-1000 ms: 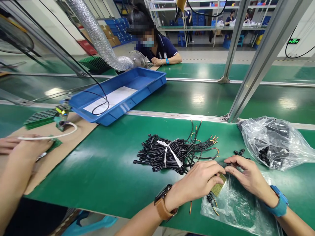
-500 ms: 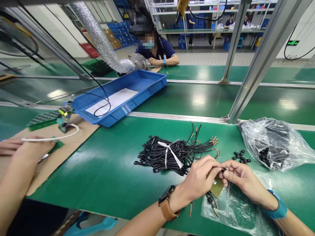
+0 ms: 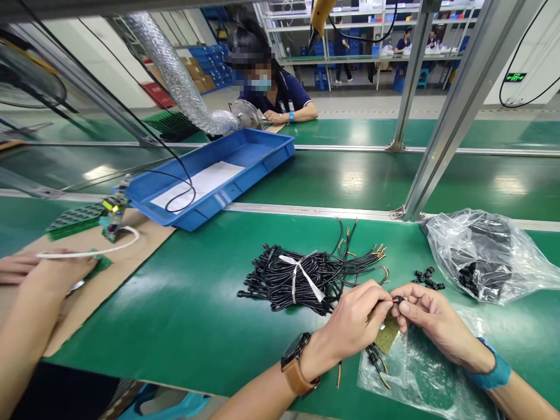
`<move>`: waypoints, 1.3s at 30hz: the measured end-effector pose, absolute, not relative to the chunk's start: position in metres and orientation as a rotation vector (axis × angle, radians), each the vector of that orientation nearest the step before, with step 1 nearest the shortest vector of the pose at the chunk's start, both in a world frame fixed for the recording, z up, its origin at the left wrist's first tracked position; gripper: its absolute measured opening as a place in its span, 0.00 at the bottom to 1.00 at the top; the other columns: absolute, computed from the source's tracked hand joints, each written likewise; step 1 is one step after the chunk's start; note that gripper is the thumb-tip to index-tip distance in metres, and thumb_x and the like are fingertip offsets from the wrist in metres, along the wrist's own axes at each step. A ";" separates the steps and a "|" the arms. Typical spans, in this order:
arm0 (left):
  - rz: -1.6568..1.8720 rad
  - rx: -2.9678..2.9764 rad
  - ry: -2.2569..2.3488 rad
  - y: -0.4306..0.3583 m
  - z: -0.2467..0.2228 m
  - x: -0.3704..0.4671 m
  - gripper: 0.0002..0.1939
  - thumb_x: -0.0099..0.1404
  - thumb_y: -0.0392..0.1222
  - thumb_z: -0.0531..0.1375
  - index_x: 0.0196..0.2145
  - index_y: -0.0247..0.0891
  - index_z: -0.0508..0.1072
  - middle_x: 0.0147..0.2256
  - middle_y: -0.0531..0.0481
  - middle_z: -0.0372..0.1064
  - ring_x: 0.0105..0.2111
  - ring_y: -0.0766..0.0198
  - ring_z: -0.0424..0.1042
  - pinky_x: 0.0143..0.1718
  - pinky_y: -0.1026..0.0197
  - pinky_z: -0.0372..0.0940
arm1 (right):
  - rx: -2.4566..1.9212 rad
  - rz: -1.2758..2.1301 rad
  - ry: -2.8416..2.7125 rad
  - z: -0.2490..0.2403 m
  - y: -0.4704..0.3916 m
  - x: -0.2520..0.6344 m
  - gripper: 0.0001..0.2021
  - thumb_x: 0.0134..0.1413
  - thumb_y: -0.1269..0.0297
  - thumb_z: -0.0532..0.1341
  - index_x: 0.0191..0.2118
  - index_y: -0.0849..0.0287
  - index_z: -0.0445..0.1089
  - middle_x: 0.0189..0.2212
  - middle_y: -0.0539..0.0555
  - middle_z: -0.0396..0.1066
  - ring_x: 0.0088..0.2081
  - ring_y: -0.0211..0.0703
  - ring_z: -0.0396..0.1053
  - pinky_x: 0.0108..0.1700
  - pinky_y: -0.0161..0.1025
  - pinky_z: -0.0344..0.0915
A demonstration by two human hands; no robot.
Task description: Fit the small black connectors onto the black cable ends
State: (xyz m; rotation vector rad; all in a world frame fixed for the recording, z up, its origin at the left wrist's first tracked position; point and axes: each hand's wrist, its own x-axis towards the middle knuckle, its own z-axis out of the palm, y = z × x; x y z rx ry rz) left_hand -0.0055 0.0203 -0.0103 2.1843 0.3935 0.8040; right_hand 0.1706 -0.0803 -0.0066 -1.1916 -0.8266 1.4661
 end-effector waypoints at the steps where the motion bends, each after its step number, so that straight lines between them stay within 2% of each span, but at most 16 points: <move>1: 0.805 2.188 0.391 0.020 -0.010 -0.006 0.09 0.74 0.35 0.53 0.36 0.35 0.71 0.33 0.48 0.72 0.34 0.66 0.70 0.37 0.63 0.65 | -1.196 1.464 -0.830 -0.007 -0.081 0.171 0.21 0.56 0.48 0.69 0.45 0.62 0.72 0.29 0.51 0.72 0.28 0.36 0.69 0.35 0.37 0.66; 14: 0.877 2.305 0.279 0.022 -0.009 -0.006 0.08 0.72 0.33 0.54 0.36 0.34 0.72 0.32 0.48 0.71 0.31 0.66 0.69 0.34 0.64 0.63 | -1.208 1.423 -0.916 -0.007 -0.081 0.172 0.20 0.60 0.50 0.67 0.47 0.62 0.72 0.27 0.51 0.72 0.29 0.36 0.70 0.36 0.36 0.66; 22: 0.858 2.332 0.256 0.024 -0.012 -0.009 0.07 0.72 0.33 0.55 0.38 0.35 0.73 0.34 0.48 0.71 0.34 0.66 0.70 0.35 0.64 0.63 | -1.196 1.408 -0.951 -0.009 -0.082 0.173 0.18 0.62 0.52 0.66 0.47 0.61 0.72 0.28 0.51 0.73 0.30 0.36 0.70 0.37 0.36 0.65; 31: 0.843 2.176 0.416 0.019 -0.007 -0.005 0.07 0.68 0.33 0.56 0.31 0.34 0.70 0.26 0.52 0.65 0.24 0.71 0.62 0.26 0.66 0.55 | -1.235 1.334 -1.030 -0.014 -0.084 0.173 0.16 0.62 0.52 0.65 0.47 0.59 0.73 0.30 0.52 0.74 0.31 0.38 0.71 0.38 0.36 0.68; 39: 0.853 2.111 0.536 0.017 -0.006 -0.003 0.07 0.65 0.32 0.57 0.28 0.35 0.69 0.24 0.54 0.67 0.23 0.71 0.63 0.25 0.66 0.55 | -1.413 1.155 -1.188 -0.012 -0.087 0.170 0.15 0.63 0.51 0.63 0.45 0.58 0.75 0.34 0.54 0.76 0.33 0.40 0.72 0.38 0.35 0.71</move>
